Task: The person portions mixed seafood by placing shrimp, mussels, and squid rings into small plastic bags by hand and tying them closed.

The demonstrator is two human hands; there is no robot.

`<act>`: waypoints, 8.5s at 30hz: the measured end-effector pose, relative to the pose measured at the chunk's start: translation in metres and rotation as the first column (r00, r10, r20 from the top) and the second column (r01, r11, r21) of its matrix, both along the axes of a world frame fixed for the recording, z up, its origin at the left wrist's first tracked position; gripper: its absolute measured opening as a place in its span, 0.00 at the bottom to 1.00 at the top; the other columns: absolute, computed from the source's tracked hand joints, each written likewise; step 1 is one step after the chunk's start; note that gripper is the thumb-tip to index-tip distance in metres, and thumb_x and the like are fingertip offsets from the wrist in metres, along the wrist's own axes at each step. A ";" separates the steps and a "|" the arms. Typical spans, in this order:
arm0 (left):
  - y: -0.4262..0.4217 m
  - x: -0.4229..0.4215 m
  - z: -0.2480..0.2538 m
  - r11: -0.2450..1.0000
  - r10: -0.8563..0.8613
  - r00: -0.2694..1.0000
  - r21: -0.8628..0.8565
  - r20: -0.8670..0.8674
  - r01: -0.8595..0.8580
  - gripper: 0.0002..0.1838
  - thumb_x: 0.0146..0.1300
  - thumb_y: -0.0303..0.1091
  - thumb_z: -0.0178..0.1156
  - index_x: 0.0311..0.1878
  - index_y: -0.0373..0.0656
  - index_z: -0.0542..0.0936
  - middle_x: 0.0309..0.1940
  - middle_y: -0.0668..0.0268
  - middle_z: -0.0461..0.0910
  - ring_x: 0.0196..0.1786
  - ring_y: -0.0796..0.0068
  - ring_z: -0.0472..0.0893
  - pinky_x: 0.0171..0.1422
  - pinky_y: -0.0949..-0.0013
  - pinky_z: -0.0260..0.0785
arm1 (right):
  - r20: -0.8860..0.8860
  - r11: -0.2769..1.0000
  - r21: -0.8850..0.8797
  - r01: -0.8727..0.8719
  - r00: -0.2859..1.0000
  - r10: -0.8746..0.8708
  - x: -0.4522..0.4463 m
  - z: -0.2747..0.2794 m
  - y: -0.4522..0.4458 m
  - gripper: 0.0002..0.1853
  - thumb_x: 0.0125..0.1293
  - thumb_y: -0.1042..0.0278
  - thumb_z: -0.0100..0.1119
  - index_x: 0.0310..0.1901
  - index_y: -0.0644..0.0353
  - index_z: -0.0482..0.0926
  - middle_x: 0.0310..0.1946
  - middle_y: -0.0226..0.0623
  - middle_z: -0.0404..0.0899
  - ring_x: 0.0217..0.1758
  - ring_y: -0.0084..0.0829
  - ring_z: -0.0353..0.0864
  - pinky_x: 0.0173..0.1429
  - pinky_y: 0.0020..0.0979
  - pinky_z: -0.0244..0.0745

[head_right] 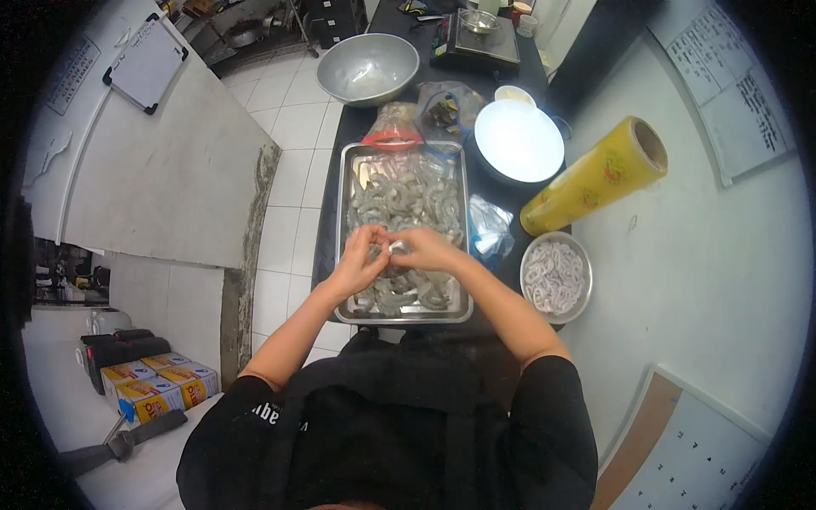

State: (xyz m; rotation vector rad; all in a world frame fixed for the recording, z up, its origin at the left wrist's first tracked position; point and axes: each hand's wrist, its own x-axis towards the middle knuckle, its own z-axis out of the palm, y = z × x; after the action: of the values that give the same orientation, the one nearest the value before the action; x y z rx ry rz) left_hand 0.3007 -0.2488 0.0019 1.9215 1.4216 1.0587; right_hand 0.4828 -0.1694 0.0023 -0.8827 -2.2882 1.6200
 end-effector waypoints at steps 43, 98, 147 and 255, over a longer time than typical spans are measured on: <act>0.045 0.127 -0.091 0.723 -0.688 0.699 -0.252 -0.193 0.643 0.28 0.55 0.25 0.57 0.63 0.40 0.69 0.70 0.52 0.57 0.66 0.46 0.65 0.70 0.54 0.58 | 0.291 0.442 0.722 0.532 0.346 -0.892 0.135 -0.168 0.005 0.09 0.60 0.68 0.51 0.29 0.62 0.79 0.31 0.50 0.81 0.34 0.50 0.82 0.40 0.46 0.78; -0.031 0.041 -0.004 0.671 0.488 0.424 -0.639 0.763 0.377 0.11 0.66 0.40 0.59 0.43 0.42 0.77 0.34 0.69 0.79 0.36 0.78 0.79 0.42 0.70 0.75 | -0.140 0.898 -0.230 0.375 0.900 -0.412 0.039 0.001 -0.060 0.12 0.60 0.62 0.67 0.32 0.62 0.79 0.23 0.29 0.78 0.20 0.20 0.74 0.25 0.22 0.71; 0.038 -0.081 -0.096 0.918 0.256 0.963 -0.333 0.084 -0.215 0.14 0.58 0.21 0.60 0.48 0.40 0.80 0.53 0.60 0.74 0.28 0.76 0.73 0.34 0.74 0.68 | 0.069 0.349 0.702 0.620 0.429 -0.901 -0.027 -0.168 0.363 0.23 0.51 0.62 0.68 0.49 0.60 0.78 0.50 0.54 0.77 0.55 0.54 0.74 0.58 0.46 0.70; -0.015 -0.050 -0.105 0.908 0.216 0.968 -0.389 0.126 -0.152 0.40 0.53 0.20 0.61 0.70 0.32 0.56 0.66 0.50 0.56 0.38 0.66 0.77 0.35 0.72 0.71 | -0.314 0.341 -0.940 -0.013 0.426 -0.849 -0.104 -0.149 0.192 0.19 0.69 0.66 0.53 0.55 0.69 0.69 0.55 0.55 0.72 0.56 0.50 0.76 0.56 0.38 0.80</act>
State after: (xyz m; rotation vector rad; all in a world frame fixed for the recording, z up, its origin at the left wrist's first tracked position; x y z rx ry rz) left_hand 0.2503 -0.2634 -0.1033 1.4144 1.5996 0.9218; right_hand 0.3785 0.0225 -0.1462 -0.6175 -0.3278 2.1362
